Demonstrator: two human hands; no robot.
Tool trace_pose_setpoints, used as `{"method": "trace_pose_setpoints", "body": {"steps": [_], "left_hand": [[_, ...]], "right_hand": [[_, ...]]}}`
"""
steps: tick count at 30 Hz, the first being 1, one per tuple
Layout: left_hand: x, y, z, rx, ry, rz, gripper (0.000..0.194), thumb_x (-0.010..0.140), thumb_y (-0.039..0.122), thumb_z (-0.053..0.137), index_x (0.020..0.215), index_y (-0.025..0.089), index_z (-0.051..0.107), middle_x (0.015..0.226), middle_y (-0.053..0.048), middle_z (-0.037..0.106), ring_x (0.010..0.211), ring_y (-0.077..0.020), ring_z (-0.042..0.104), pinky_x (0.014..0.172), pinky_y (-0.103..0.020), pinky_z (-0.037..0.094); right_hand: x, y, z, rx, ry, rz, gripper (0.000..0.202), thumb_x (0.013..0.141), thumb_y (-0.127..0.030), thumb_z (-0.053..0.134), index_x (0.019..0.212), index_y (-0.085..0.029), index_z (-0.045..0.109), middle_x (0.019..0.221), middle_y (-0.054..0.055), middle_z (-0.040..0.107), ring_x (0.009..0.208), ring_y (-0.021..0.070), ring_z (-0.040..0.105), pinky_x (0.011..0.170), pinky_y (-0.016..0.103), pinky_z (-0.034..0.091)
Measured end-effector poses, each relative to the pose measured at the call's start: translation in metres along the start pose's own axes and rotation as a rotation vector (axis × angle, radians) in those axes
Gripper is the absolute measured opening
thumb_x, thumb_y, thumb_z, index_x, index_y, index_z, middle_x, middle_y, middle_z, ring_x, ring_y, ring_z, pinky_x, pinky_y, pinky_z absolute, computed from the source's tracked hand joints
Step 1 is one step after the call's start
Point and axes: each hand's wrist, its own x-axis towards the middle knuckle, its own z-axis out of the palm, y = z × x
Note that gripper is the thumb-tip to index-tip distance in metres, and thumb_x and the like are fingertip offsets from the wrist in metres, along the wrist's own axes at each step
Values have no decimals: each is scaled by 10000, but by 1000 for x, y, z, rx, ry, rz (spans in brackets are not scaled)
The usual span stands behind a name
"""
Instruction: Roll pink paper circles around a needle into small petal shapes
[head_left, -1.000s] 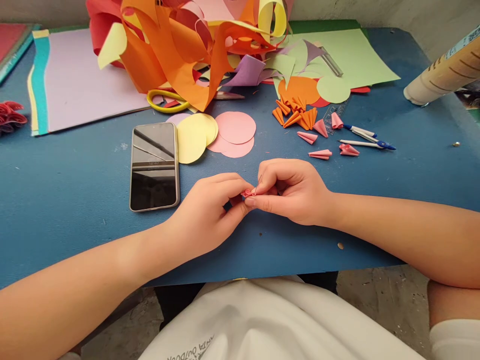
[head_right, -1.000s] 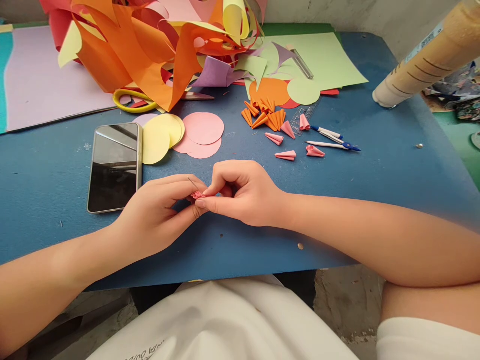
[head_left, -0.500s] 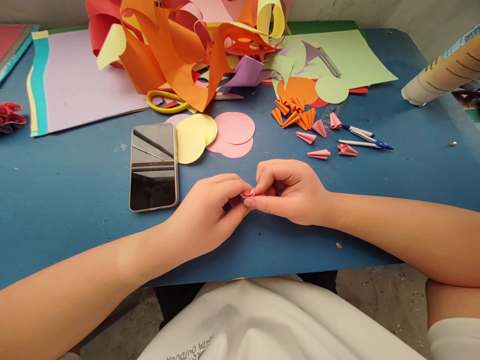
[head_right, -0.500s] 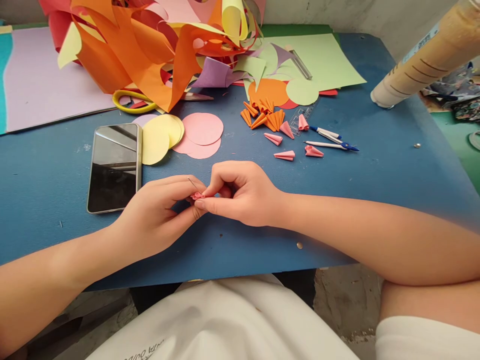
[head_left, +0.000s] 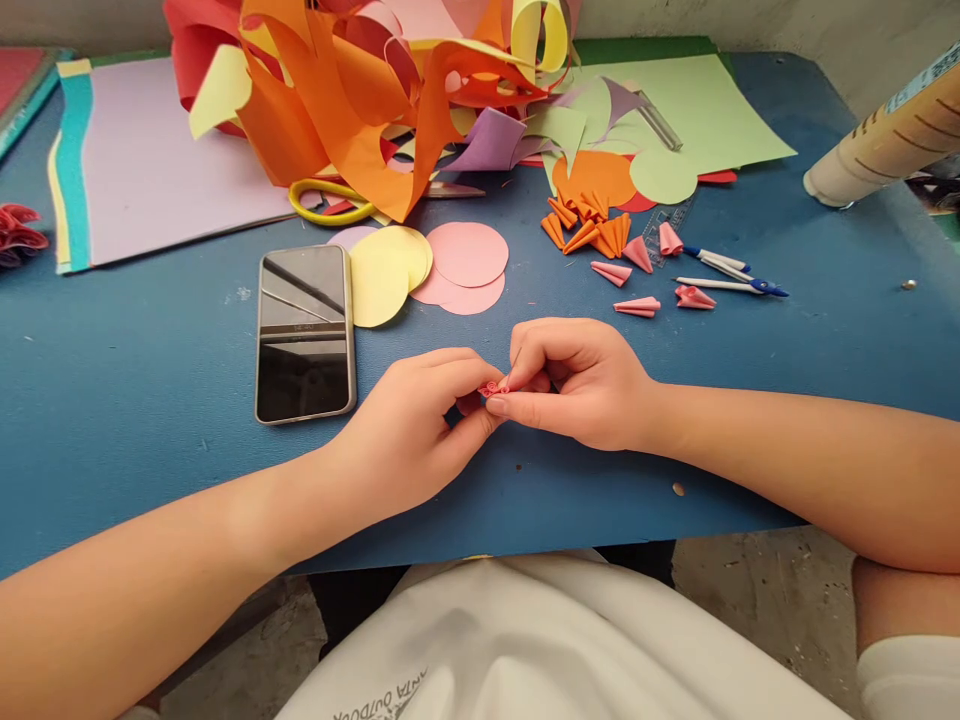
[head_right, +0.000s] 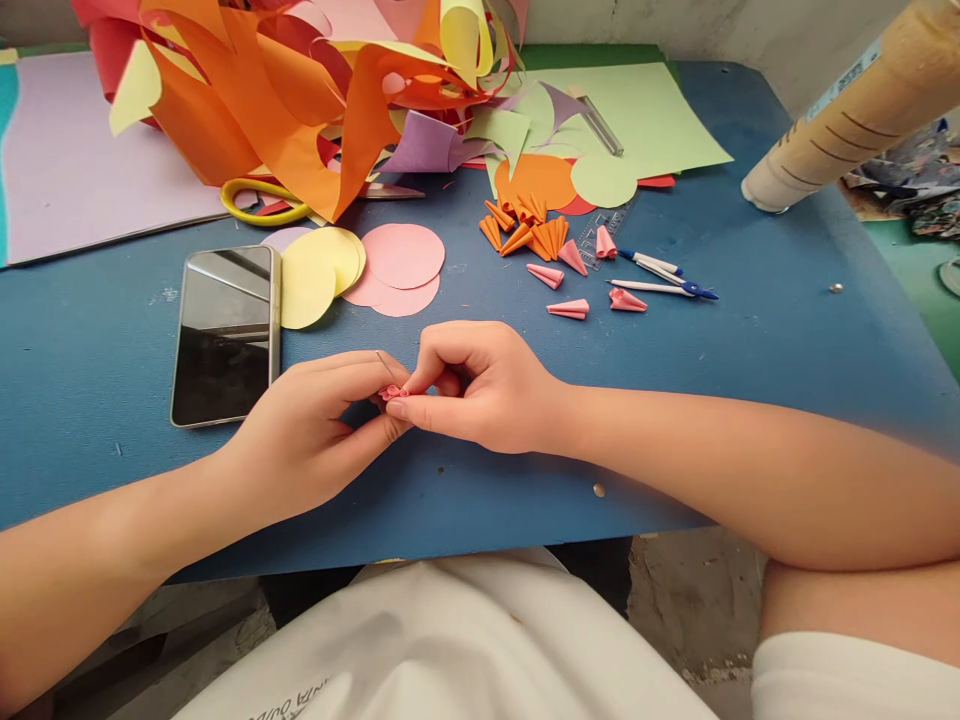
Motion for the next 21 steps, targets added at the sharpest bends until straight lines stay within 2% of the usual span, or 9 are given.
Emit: {"method": "trace_pose_setpoints", "body": {"steps": [21], "left_hand": [[-2,0,-1,1,-1,10,166,951,99,568,811,185,596,754,12,625,691,-115,560,636,-229,453]], "right_hand": [[1,0,-1,-27,-17,-26,264,852,-223,838,701,-171,628,617,-45,527,550,87,474,506,231,378]]}}
